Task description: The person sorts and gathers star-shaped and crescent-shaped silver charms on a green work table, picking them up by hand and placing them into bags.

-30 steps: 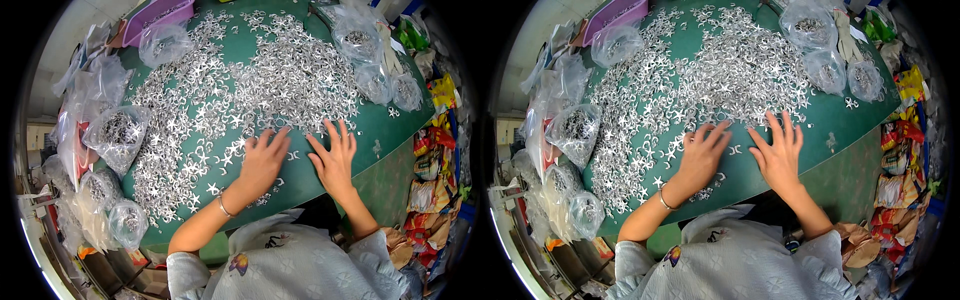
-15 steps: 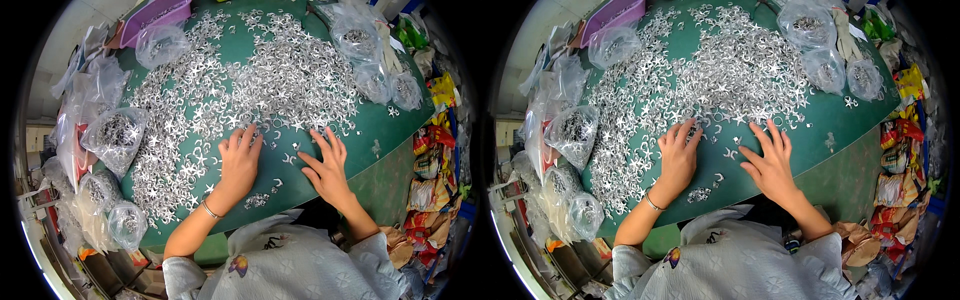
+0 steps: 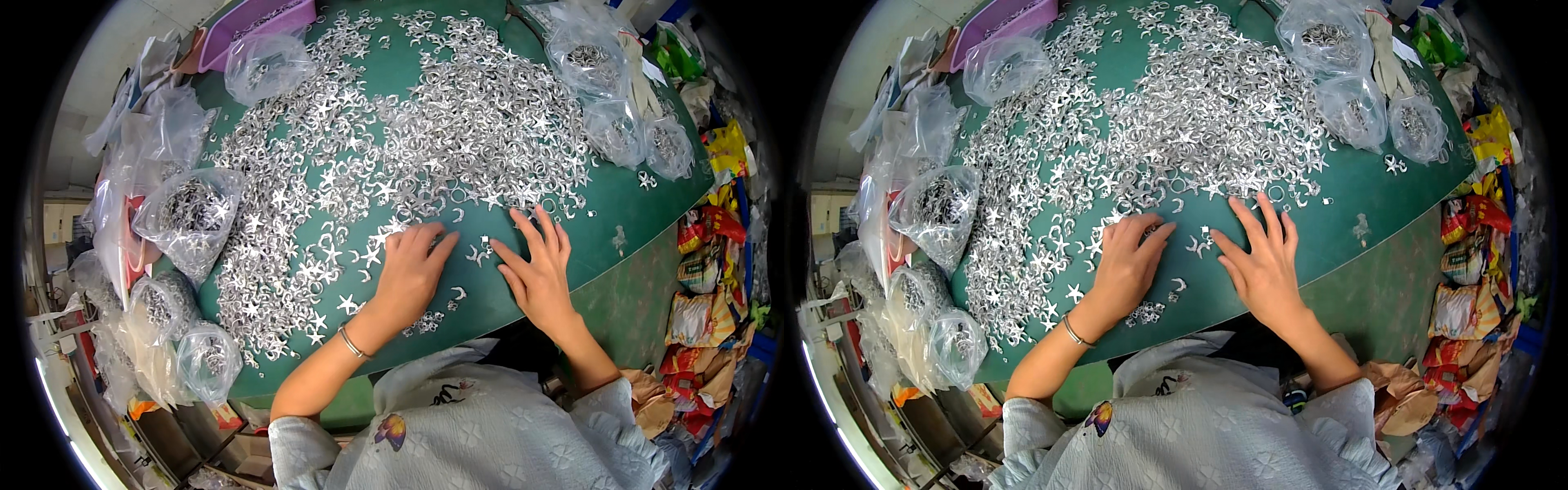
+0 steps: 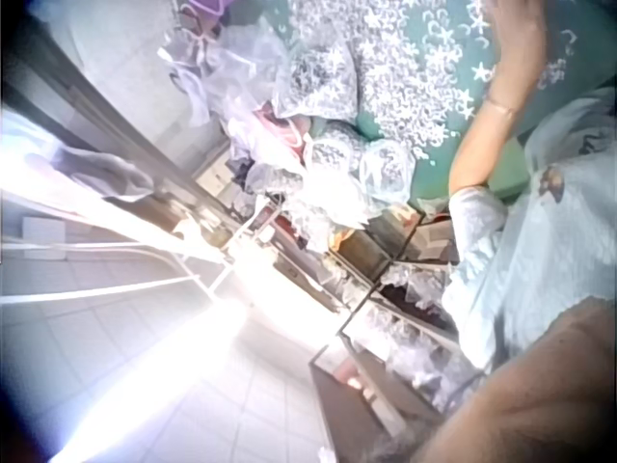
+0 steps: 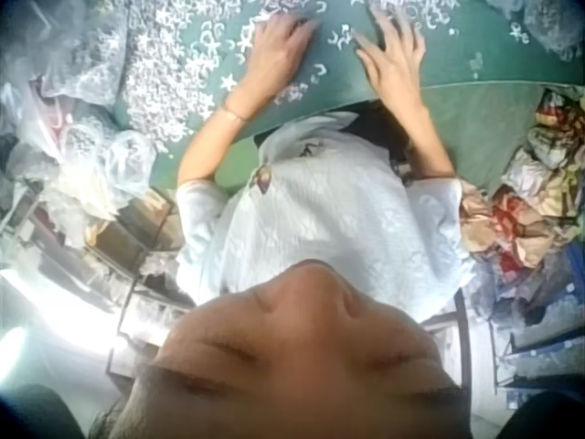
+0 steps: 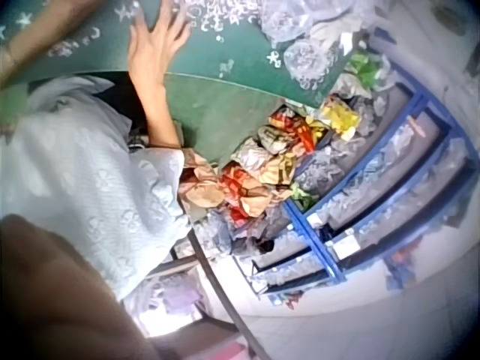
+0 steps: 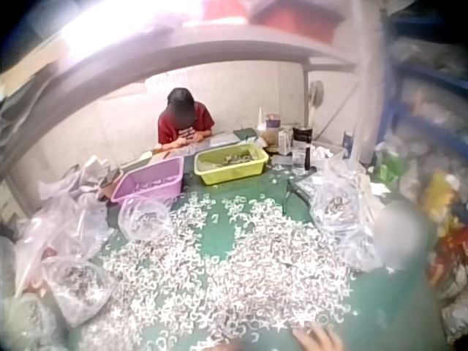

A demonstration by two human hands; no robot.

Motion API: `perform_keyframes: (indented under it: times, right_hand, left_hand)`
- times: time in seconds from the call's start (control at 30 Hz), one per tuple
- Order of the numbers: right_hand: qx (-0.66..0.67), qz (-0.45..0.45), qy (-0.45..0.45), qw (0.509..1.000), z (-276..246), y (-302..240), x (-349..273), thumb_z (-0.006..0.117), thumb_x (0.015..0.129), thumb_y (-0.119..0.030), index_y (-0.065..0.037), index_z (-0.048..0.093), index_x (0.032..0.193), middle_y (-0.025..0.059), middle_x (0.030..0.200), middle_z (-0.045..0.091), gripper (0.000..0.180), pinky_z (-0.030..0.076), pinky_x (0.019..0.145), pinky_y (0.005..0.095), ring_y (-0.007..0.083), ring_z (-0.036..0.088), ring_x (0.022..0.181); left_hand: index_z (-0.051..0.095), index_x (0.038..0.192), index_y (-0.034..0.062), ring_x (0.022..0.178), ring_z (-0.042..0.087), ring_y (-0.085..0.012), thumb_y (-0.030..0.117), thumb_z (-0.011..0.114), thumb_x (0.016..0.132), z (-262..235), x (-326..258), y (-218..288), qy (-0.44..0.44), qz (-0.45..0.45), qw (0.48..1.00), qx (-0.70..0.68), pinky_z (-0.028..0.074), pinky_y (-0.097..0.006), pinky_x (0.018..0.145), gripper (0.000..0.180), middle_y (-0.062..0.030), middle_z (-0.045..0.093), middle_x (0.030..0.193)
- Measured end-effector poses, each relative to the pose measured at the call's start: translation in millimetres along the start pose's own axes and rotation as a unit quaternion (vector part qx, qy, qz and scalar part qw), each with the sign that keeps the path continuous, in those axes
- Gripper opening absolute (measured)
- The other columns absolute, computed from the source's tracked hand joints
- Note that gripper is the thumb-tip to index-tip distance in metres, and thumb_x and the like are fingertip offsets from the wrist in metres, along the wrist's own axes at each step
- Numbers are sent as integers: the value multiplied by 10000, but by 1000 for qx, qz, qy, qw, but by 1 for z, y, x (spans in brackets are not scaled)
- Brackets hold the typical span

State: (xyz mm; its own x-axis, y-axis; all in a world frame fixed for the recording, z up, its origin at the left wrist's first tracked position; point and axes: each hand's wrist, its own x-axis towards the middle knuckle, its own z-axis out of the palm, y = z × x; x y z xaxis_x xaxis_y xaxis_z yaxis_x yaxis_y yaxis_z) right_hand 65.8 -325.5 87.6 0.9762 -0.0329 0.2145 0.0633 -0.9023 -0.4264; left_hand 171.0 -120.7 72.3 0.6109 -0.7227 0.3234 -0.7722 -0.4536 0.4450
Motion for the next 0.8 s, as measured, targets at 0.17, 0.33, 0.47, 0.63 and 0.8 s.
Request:
perform_keyframes:
  times: [0.17, 0.33, 0.47, 0.63, 0.8]
  right_hand:
    - [5, 18, 39, 999, -6, 2, -15, 705, 787, -142, -117, 706, 1025, 126, 1370, 479, 239, 225, 1053, 562, 394, 343, 1338]
    - [29, 6, 59, 998, 7, 0, -12, 748, 730, -100, -84, 690, 932, 110, 1306, 533, 211, 248, 1030, 565, 376, 398, 1307]
    - [39, -1, 69, 997, 10, 0, -12, 746, 728, -91, -68, 674, 882, 85, 1259, 558, 171, 260, 1026, 542, 355, 425, 1281]
    - [105, 26, 110, 988, 8, 4, -13, 744, 725, -83, -64, 666, 858, 65, 1150, 611, 155, 271, 1028, 487, 324, 483, 1214]
    - [14, 51, 135, 989, -4, 21, -12, 760, 707, -100, -66, 675, 851, 64, 1116, 620, 171, 311, 985, 458, 316, 504, 1172]
  left_hand:
    - [624, 1123, 56, 922, 527, -245, 37, 701, 760, -12, 9, 2, -29, -43, 998, 40, 363, -372, 787, 372, -80, 544, 1030]
    - [623, 1124, 54, 926, 519, -237, 61, 716, 754, -10, 9, 11, -16, -38, 999, -18, 360, -369, 779, 382, -78, 544, 1037]
    - [624, 1132, 61, 952, 518, -232, 63, 704, 767, -2, 19, 26, -56, 13, 993, -104, 358, -367, 788, 374, -71, 549, 1067]
    - [635, 1061, 73, 950, 522, -225, 70, 683, 784, 19, 33, 31, -72, 68, 991, -92, 349, -362, 785, 282, -51, 565, 1003]
    - [623, 950, 65, 903, 531, -226, 59, 673, 788, 25, 34, 27, -58, 69, 994, -66, 352, -366, 774, 169, -45, 561, 953]
